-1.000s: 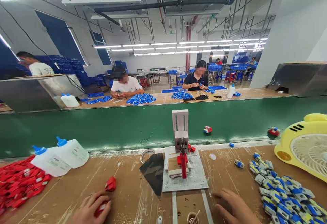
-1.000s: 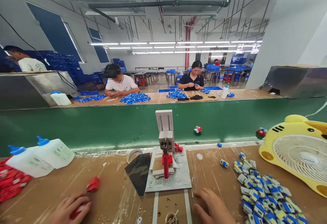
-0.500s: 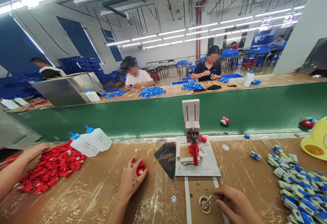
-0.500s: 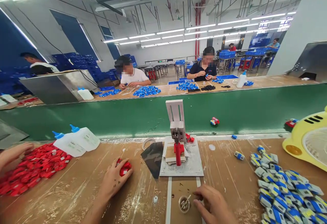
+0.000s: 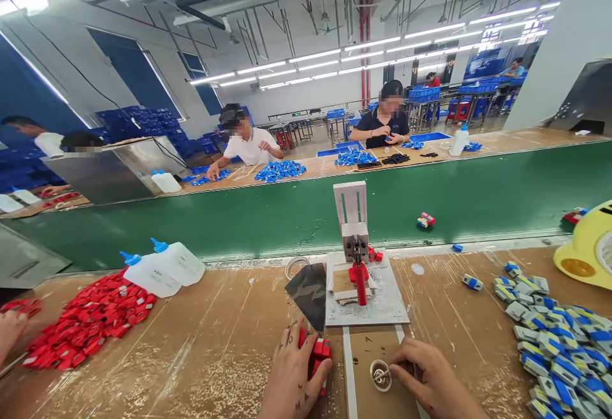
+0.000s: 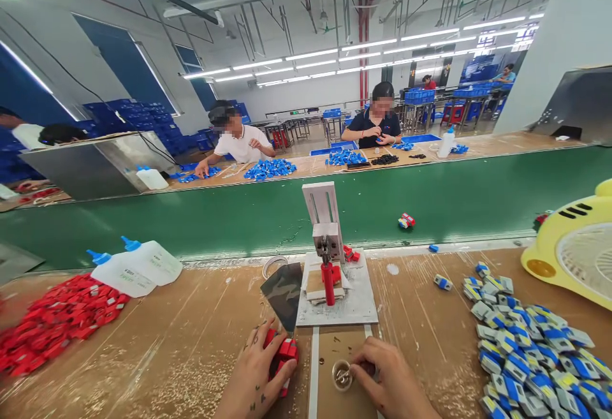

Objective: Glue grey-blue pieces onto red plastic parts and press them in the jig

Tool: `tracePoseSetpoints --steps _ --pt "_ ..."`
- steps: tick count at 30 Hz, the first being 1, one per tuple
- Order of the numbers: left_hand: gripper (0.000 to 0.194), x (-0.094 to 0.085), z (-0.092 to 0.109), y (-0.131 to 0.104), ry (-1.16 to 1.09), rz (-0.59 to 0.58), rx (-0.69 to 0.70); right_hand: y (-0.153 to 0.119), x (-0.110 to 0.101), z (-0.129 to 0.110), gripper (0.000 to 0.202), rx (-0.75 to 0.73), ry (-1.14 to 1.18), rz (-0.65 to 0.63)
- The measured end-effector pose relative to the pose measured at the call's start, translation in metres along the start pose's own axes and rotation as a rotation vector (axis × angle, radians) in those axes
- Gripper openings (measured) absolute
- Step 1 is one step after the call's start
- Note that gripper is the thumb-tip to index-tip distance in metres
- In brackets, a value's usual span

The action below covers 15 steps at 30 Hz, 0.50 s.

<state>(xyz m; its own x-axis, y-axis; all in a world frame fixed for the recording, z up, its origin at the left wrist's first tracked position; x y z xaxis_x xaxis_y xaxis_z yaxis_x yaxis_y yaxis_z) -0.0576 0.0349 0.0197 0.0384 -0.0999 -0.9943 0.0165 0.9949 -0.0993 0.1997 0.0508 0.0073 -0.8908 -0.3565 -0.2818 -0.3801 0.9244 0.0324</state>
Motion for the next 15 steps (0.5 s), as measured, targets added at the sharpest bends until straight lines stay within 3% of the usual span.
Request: tracePoseSetpoints --steps 3,6,9,12,15 --pt "0.026 -0.012 0.009 0.006 0.070 0.091 0.033 0.000 0.001 -0.002 0.029 0.022 -0.021 -0.033" --pt "0.013 -0.017 0.008 0.011 -0.078 0.242 0.123 -0.001 -0.001 -0.005 0.027 0.019 -0.022 -0.033" --pt "0.012 -0.017 -0.001 0.010 -0.482 0.292 0.151 -0.002 -0.004 -0.010 0.028 -0.010 -0.026 -0.034" --pt "0.026 -0.009 -0.004 0.003 -1.046 0.264 -0.022 -0.003 -0.011 -0.014 0.030 -0.015 -0.075 -0.008" --pt "0.042 0.003 0.014 -0.007 -1.506 0.214 -0.162 -0.004 -0.019 -0.015 0.033 0.001 -0.098 0.041"
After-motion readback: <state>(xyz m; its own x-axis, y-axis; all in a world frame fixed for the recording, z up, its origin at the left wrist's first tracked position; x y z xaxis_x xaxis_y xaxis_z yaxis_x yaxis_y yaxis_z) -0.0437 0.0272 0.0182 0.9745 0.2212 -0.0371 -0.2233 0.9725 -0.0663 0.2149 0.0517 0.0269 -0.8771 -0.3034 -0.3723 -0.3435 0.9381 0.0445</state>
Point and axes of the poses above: each hand's wrist, its own y-axis towards the middle knuckle, its own x-axis out of the palm, z = x × y, the point moved 5 cm from there along y, towards the middle knuckle, and after that the axes turned 14 degrees about y, right-handed, at the moved point
